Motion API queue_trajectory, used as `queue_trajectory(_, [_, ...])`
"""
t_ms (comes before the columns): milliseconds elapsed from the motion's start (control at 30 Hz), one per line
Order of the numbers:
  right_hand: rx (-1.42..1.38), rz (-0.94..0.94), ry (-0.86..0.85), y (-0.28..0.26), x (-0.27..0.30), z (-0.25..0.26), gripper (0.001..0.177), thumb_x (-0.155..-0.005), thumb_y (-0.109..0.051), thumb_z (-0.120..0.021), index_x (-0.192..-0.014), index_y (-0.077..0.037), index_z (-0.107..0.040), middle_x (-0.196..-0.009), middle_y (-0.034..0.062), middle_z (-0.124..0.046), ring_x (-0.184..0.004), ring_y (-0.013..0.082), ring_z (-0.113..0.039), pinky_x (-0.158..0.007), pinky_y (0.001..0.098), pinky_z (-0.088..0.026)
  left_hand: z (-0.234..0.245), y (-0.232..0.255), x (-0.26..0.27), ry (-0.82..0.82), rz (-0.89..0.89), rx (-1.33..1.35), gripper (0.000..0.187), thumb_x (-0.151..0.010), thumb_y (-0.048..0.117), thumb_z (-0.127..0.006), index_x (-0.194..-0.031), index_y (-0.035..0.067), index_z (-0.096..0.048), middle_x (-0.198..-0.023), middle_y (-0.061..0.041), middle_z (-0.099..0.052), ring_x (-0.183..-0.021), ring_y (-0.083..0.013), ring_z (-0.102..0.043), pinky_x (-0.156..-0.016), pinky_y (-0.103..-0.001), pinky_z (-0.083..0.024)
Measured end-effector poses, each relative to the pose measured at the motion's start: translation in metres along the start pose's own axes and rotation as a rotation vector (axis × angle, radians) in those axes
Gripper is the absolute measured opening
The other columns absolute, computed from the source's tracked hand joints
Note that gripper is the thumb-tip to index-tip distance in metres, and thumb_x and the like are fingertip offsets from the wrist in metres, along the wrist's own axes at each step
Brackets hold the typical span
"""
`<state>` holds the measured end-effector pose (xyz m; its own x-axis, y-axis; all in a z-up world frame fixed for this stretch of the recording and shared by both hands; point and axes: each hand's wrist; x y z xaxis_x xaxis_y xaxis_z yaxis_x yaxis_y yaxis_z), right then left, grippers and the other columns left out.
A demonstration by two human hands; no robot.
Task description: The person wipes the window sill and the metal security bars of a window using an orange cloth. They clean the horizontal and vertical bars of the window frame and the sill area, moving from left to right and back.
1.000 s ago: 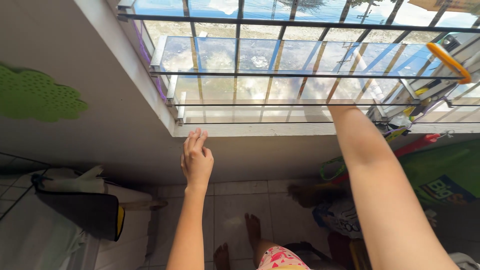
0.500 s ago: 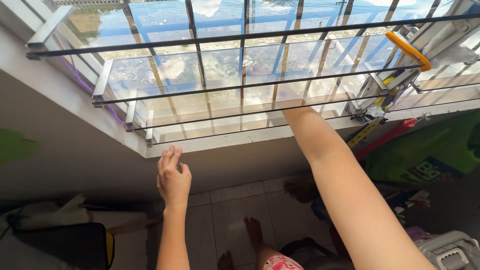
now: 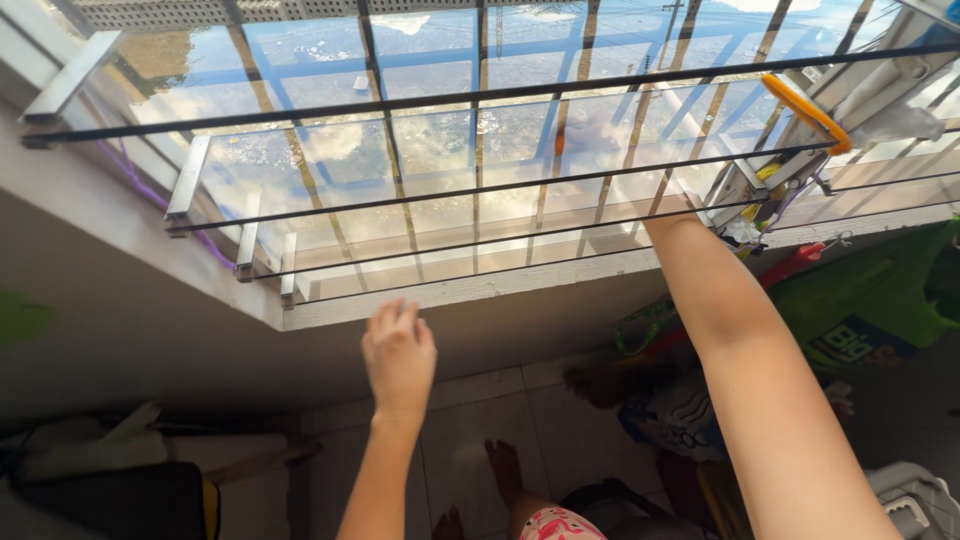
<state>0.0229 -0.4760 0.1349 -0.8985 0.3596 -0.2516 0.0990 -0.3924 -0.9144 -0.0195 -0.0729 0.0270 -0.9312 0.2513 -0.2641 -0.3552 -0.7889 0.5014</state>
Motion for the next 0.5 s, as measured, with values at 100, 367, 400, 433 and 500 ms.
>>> queue_trajectory(100, [0.01,0.035,-0.057,-0.002,-0.004,-0.019,0.033,-0.108,-0.019,-0.05,-0.129,0.003,-0.063,-0.122,0.0167,-0.063,-0.111,0.0301,-0.059,-0.101,0.0414,-0.046,-0.021,0.034,-0.007,0.006,-0.26,0.108,0.03,-0.092,0.011,-0.064,-0.119,0.0,-0.071,-0.131,-0.014,-0.066,-0.127,-0.0316,-0.056,-0.106,-0.043,-0.046])
queue_trajectory(367, [0.001,0.026,-0.064,0.002,-0.008,-0.016,0.033,-0.108,-0.019,-0.05,-0.129,0.003,-0.063,-0.122,0.0167,-0.064,-0.113,0.0301,-0.059,-0.103,0.0413,-0.046,-0.041,0.039,-0.009,-0.03,-0.215,0.188,0.032,-0.091,0.001,-0.06,-0.121,-0.003,-0.071,-0.128,-0.014,-0.069,-0.126,-0.0302,-0.06,-0.108,-0.039,-0.047])
queue_trajectory(400, [-0.004,0.016,-0.046,0.002,-0.006,-0.009,0.033,-0.108,-0.019,-0.05,-0.129,0.003,-0.063,-0.123,0.0167,-0.064,-0.113,0.0302,-0.059,-0.103,0.0413,-0.046,-0.04,0.039,-0.011,-0.046,-0.218,0.197,0.032,-0.091,0.001,-0.061,-0.121,-0.003,-0.07,-0.128,-0.014,-0.069,-0.126,-0.0301,-0.059,-0.108,-0.039,-0.046])
queue_trajectory(433, [0.0,0.004,-0.024,0.004,-0.001,0.001,0.033,-0.108,-0.019,-0.05,-0.129,0.003,-0.063,-0.123,0.0167,-0.064,-0.113,0.0302,-0.059,-0.103,0.0413,-0.046,-0.04,0.04,-0.012,-0.059,-0.211,0.209,0.032,-0.091,0.002,-0.06,-0.121,-0.003,-0.07,-0.129,-0.015,-0.069,-0.127,-0.0305,-0.059,-0.109,-0.039,-0.046])
queue_trajectory(500, [-0.002,-0.009,0.009,0.005,0.003,0.016,0.033,-0.107,-0.019,-0.05,-0.129,0.003,-0.063,-0.123,0.0167,-0.064,-0.113,0.0302,-0.059,-0.103,0.0413,-0.046,-0.037,0.04,-0.014,-0.084,-0.199,0.229,0.031,-0.092,0.002,-0.06,-0.121,-0.003,-0.07,-0.129,-0.015,-0.069,-0.128,-0.0311,-0.058,-0.11,-0.039,-0.045])
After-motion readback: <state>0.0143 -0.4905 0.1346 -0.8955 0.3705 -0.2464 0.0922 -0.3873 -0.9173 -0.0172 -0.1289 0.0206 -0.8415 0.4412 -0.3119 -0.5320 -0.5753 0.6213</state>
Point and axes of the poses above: each hand's wrist, its own x-axis away from the middle knuckle, its own z-axis out of the back of the hand, y = z × x
